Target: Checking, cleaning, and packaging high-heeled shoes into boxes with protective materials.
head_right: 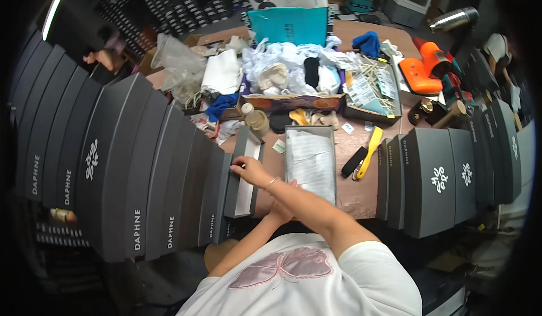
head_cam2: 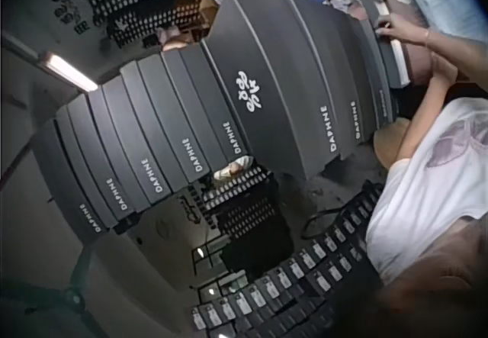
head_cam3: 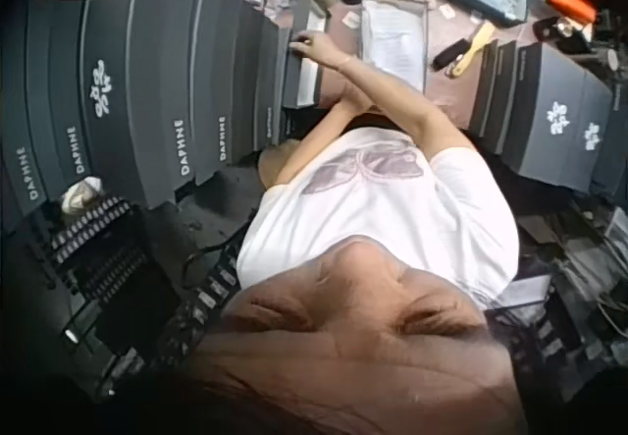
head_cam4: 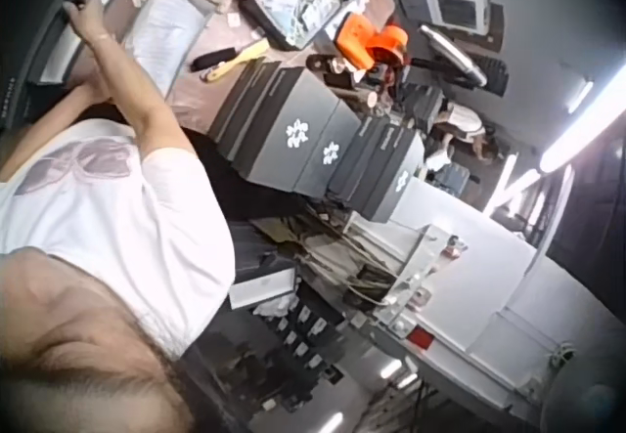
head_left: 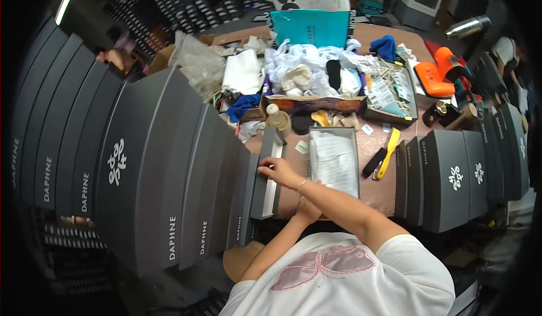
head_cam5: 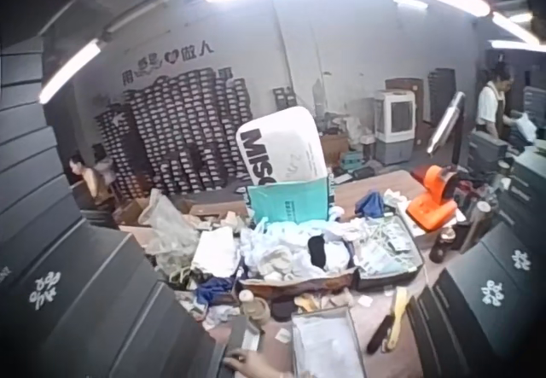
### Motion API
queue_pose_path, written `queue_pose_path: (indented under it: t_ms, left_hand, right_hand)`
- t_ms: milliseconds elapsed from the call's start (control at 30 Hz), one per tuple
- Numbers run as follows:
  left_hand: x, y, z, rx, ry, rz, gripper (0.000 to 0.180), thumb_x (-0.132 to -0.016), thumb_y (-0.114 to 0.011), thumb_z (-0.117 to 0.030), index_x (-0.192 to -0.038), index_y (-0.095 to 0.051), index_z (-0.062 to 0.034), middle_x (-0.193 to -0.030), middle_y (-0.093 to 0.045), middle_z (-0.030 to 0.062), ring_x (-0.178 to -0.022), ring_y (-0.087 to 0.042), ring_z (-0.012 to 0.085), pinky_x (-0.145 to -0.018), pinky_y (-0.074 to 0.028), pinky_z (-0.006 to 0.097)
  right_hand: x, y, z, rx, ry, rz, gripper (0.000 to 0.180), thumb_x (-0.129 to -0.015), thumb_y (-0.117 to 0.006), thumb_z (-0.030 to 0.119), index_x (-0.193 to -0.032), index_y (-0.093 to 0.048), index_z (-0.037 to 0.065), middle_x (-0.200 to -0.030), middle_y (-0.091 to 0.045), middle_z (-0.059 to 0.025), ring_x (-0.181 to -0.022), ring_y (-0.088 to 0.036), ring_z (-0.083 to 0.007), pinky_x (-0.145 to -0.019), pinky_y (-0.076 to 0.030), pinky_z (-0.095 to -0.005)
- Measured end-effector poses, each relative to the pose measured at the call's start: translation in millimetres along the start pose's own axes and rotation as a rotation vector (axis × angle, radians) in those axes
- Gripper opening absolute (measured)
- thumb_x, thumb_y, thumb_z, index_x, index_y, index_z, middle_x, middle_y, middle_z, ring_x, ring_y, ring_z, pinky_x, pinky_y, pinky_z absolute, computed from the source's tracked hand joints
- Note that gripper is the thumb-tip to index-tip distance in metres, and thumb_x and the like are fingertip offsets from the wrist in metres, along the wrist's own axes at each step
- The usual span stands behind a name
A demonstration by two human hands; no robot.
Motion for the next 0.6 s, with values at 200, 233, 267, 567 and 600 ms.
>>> queue_pose_path:
  t_ms: [200, 233, 267, 567, 600]
  left_hand:
    - [86, -10, 14, -0.214, 0.149, 0.135, 0.041, -0.086, -0.058, -0.016, -0.124, -0.053, -0.0035, -0.131, -0.046, 0.0248, -0.124, -0.042, 0.0434, -0.103, -0.032, 0.056]
    - [74, 27, -3, -0.044, 0.235, 0.181, 0.048, -0.084, -0.059, -0.016, -0.128, -0.049, -0.0010, -0.131, -0.048, 0.0255, -0.122, -0.043, 0.0446, -0.103, -0.036, 0.050]
    - [76, 44, -1, 0.030, 0.313, 0.220, 0.050, -0.085, -0.059, -0.017, -0.130, -0.048, -0.0001, -0.130, -0.048, 0.0261, -0.121, -0.043, 0.0451, -0.104, -0.036, 0.048]
    - [-3, 37, 44, 0.898, 1.008, 0.001, 0.044, -0.100, -0.046, -0.031, -0.127, -0.051, 0.0035, -0.127, -0.055, 0.0186, -0.118, -0.051, 0.0230, -0.098, -0.040, 0.034]
    - [3, 29, 41, 0.850, 0.970, -0.014, 0.046, -0.101, -0.045, -0.032, -0.129, -0.049, 0.0042, -0.126, -0.057, 0.0169, -0.114, -0.053, 0.0222, -0.097, -0.040, 0.034]
  right_hand:
    - [70, 69, 32, -0.339, -0.086, -0.547, 0.026, -0.079, -0.076, 0.018, -0.093, -0.061, 0.003, -0.081, -0.062, -0.0051, -0.070, -0.058, -0.0123, -0.064, -0.048, -0.0276]
    - [93, 106, 43, -0.603, -0.127, -0.666, 0.027, -0.080, -0.076, 0.019, -0.097, -0.061, 0.004, -0.082, -0.062, -0.0054, -0.072, -0.059, -0.0126, -0.065, -0.049, -0.0269]
    - [112, 134, 30, -0.580, -0.194, -0.626, 0.032, -0.082, -0.073, 0.021, -0.105, -0.060, 0.003, -0.085, -0.063, -0.0077, -0.076, -0.060, -0.0131, -0.066, -0.049, -0.0268]
    - [147, 162, -62, 0.196, -0.385, -0.482, 0.054, -0.089, -0.063, 0.033, -0.128, -0.053, -0.004, -0.089, -0.067, -0.0182, -0.081, -0.065, -0.0211, -0.075, -0.050, -0.0307]
    - [146, 167, -58, 0.288, -0.398, -0.426, 0.054, -0.089, -0.062, 0.034, -0.126, -0.054, -0.004, -0.088, -0.068, -0.0194, -0.082, -0.065, -0.0224, -0.076, -0.050, -0.0314]
Point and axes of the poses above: each hand's wrist, its own x-axis away from the middle knuckle, its own y-axis out of the back of the hand, z = x × y, the point moved 1 cm from there along -x, towards the middle knuckle
